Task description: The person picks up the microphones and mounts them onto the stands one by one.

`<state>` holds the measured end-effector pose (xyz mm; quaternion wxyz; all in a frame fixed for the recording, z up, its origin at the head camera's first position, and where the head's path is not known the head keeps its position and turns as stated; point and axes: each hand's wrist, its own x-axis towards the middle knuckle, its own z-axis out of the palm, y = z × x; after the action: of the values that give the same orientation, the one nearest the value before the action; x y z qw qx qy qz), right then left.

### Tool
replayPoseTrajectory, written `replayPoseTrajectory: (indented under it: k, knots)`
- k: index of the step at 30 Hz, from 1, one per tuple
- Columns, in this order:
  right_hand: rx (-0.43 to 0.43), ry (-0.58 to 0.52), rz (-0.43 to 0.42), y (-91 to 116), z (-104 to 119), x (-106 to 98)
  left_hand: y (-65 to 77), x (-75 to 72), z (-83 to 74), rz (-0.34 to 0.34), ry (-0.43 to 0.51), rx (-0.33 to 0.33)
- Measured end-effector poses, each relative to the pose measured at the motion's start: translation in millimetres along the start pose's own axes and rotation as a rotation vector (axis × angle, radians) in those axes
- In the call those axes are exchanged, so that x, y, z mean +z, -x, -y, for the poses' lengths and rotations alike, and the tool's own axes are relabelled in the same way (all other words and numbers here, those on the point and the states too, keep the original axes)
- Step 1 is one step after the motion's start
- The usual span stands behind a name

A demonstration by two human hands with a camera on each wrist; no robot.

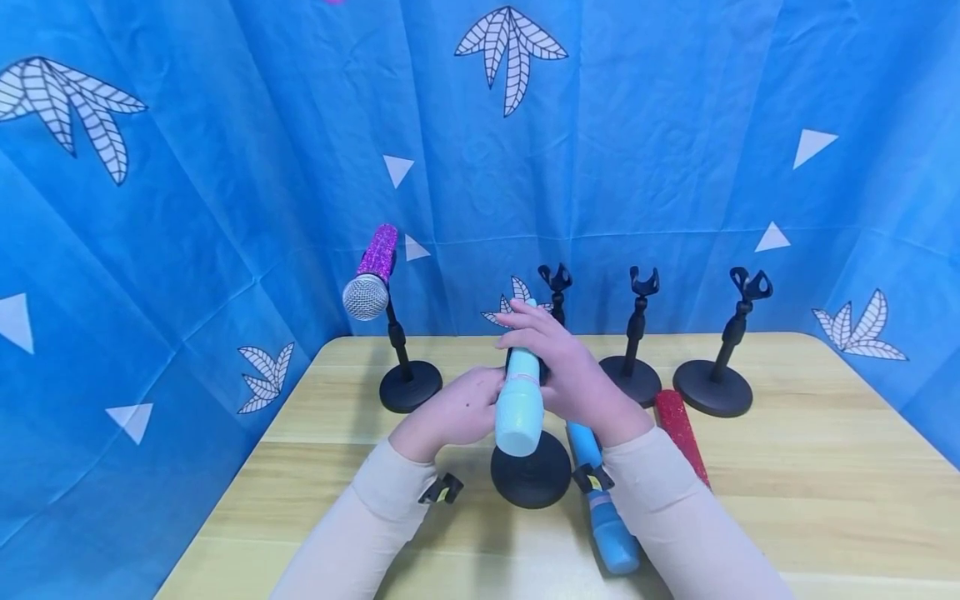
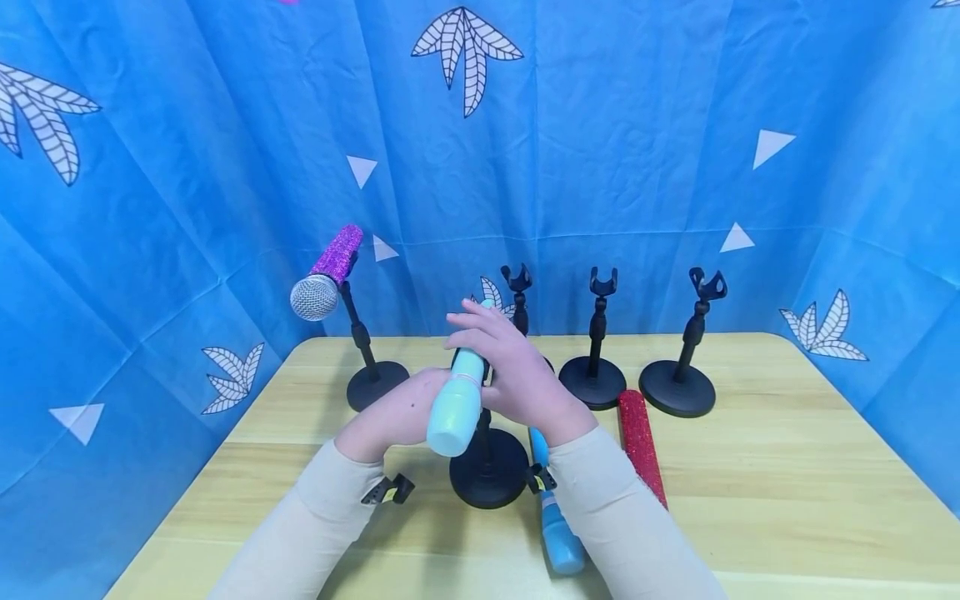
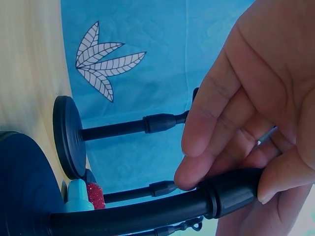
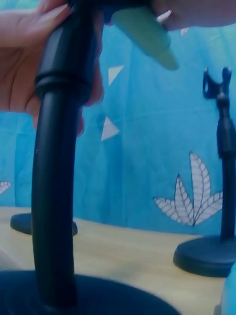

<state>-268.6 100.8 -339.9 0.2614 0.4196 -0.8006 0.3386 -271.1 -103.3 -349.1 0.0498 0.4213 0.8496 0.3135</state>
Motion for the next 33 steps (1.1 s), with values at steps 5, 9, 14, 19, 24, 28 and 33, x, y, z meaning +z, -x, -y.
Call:
replayPoseTrajectory:
  k: [5, 9, 14, 19, 24, 28, 33]
  knots:
    - [-0.01, -0.016, 0.109, -1, 2, -11, 0.2, 0.6, 0.4, -0.007, -0.019, 0.019]
    - [-0.016, -0.009, 0.162, -3, 4, -15, -0.2, 0.0, 1.1, -0.001, -0.013, 0.02]
    - [-0.033, 0.007, 0.182, -4, 3, -16, -1.4, -0.6, 1.0, -0.006, -0.022, 0.024]
    - [-0.059, 0.004, 0.179, -3, 3, -15, -1.4, 0.6, 0.5, -0.007, -0.029, 0.023]
    - [-0.079, -0.062, 0.159, -2, 1, -13, -2.4, 1.6, -0.4, -0.008, -0.051, 0.01]
    - [-0.076, -0.141, 0.148, -1, -1, -11, -2.6, 0.9, -2.6, -0.005, -0.074, -0.015]
    - [-0.05, -0.167, 0.151, 0, -3, -12, -2.9, 0.9, -3.6, 0.004, -0.073, -0.024]
